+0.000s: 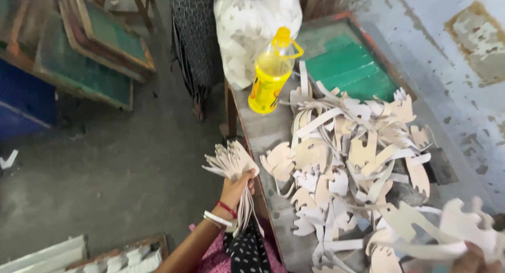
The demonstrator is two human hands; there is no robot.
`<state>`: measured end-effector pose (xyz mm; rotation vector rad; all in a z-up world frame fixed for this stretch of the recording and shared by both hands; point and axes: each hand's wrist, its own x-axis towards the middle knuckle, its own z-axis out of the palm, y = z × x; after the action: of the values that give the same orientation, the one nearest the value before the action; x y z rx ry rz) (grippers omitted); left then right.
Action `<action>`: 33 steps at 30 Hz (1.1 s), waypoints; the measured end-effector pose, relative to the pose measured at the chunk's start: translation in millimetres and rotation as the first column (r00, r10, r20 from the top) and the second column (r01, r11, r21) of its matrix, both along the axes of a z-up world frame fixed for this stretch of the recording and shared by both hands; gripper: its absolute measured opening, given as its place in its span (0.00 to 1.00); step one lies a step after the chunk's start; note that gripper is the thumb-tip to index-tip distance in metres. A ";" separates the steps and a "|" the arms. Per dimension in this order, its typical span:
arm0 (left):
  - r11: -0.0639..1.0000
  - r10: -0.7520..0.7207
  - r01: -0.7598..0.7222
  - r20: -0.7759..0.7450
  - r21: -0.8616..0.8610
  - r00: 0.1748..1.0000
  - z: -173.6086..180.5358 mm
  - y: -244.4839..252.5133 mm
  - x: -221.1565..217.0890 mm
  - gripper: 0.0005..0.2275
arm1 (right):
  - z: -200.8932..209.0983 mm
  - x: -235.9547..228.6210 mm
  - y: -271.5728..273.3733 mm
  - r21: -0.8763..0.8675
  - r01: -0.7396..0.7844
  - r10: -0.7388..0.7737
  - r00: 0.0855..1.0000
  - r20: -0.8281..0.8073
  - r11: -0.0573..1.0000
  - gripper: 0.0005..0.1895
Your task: The person sorts a large pile of white, hand-shaped craft materials on a metal table. They pick up the items, separate them into smaller stacks, and arrange them neatly on the surface. The person also briefly handles a plastic bag and a yellow bottle during the process.
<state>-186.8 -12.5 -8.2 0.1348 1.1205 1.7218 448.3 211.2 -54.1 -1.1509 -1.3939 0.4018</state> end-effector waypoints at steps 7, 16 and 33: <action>1.000 0.010 -0.009 0.029 -0.030 1.000 -14.3 4.4 -11.2 0.08 | -139.3 4.1 -59.7 -0.410 0.212 0.097 0.782 0.616 0.887 0.20; 0.999 -0.031 0.031 -0.001 -0.015 1.000 -5.9 -1.3 -17.6 0.07 | -124.4 -160.7 -146.0 -0.299 0.473 -0.016 0.554 0.832 0.829 0.52; 0.996 -0.082 0.085 0.077 -0.024 0.994 3.0 1.7 -15.3 0.06 | -100.1 -98.9 -110.1 -0.640 0.026 0.296 0.872 0.390 0.768 0.21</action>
<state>-202.1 -10.8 -5.2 0.0969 1.0672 1.6238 349.5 101.0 -154.2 -1.7909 -1.8543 0.7789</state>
